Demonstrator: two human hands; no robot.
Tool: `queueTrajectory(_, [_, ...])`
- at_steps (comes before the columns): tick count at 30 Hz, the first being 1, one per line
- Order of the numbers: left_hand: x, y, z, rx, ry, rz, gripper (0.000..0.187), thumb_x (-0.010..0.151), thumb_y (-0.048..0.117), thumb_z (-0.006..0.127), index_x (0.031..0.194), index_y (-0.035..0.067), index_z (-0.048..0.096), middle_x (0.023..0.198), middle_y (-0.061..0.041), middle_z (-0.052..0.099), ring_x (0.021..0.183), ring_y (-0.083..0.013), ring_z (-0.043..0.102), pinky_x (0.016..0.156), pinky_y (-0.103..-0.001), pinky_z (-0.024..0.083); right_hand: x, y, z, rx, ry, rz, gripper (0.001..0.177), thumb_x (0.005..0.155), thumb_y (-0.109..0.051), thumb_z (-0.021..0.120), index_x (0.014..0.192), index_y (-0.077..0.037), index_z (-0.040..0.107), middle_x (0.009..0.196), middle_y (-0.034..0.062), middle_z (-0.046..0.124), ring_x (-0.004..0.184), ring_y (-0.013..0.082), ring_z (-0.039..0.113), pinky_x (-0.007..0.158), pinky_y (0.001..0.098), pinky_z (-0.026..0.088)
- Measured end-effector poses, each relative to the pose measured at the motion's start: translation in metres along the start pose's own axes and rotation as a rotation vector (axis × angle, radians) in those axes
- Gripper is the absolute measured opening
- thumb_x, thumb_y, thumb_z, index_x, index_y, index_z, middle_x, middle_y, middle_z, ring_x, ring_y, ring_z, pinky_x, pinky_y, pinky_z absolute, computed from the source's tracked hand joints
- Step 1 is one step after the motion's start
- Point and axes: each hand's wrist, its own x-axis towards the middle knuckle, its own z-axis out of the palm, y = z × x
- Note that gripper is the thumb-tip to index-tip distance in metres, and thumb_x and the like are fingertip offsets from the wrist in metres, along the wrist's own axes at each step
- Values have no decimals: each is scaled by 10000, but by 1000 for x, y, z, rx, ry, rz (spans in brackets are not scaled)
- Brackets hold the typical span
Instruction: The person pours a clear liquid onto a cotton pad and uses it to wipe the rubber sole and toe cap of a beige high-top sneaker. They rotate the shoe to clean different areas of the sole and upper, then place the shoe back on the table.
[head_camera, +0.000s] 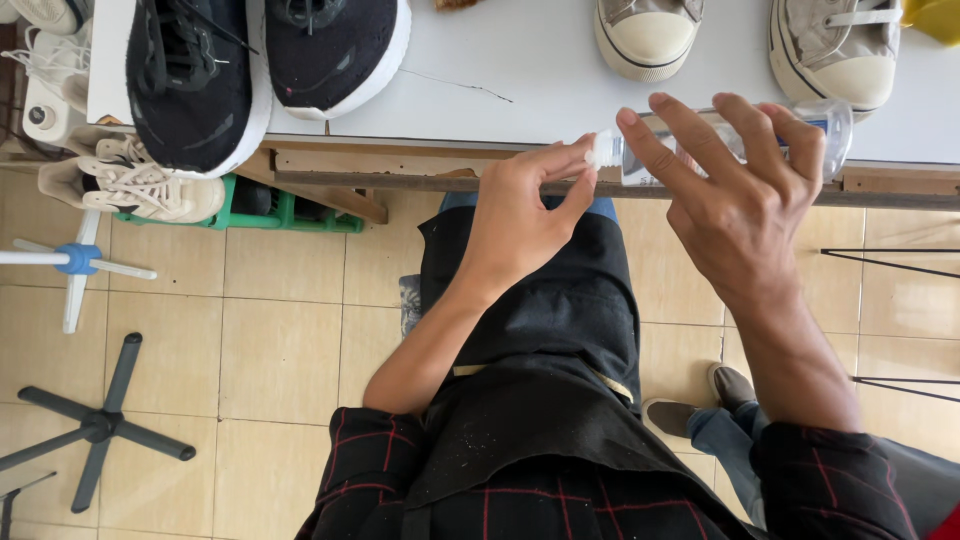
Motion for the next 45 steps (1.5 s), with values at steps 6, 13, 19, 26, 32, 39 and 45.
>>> queueTrajectory(6, [4,-1,-8,-190,-87,-80,359,1070,250,696,1405,134,747,1344,-106,841,1290,-196,823,1204,-316,593,-3,4,0,29,9,14,572,1076,113,730,1346,-325,978,1326,-104,946,1161,195,772,1088,358,455])
queueTrajectory(13, [5,-2,-6,-136,-94,-87,388,1066,275,683,1410,105,742,1366,-116,827,1293,-196,818,1196,-325,590,2,5,-2,10,18,-16,628,1076,112,638,1345,-348,970,1354,-113,924,1148,195,782,1065,354,474])
queueTrajectory(19, [7,-4,-8,-156,-116,-114,436,1034,305,705,1419,103,736,1359,-150,828,1321,-211,803,1220,-347,565,2,5,-1,-3,35,-22,556,1129,77,691,1312,-368,969,1328,-124,927,1132,190,789,1045,350,477])
queueTrajectory(26, [1,-1,-5,-186,-74,-75,398,1046,229,723,1432,134,723,1324,-137,849,1303,-203,820,1220,-330,580,-5,13,8,-3,64,-22,511,1125,56,766,1339,-348,995,1340,-126,950,1167,182,773,1078,348,456])
queueTrajectory(32, [6,-1,-5,-246,-14,-78,382,1000,267,806,1356,131,776,1277,-75,861,1237,-171,843,1192,-310,614,6,8,-3,67,73,7,580,1093,115,693,1324,-302,1023,1351,-73,965,1166,240,797,1071,385,453])
queueTrajectory(39, [6,15,-15,-63,-66,-66,526,1012,403,725,1409,58,730,1234,-126,876,1282,-210,817,1186,-336,577,6,4,-4,-16,9,-15,537,1109,54,762,1377,-359,976,1375,-140,932,1169,172,757,1071,340,441])
queueTrajectory(45, [12,11,-15,-178,-29,-101,453,963,389,805,1339,135,782,1195,-121,896,1227,-174,849,1202,-352,593,7,-1,-4,87,23,72,617,986,157,747,1381,-260,971,1388,-72,931,1148,253,767,1008,393,410])
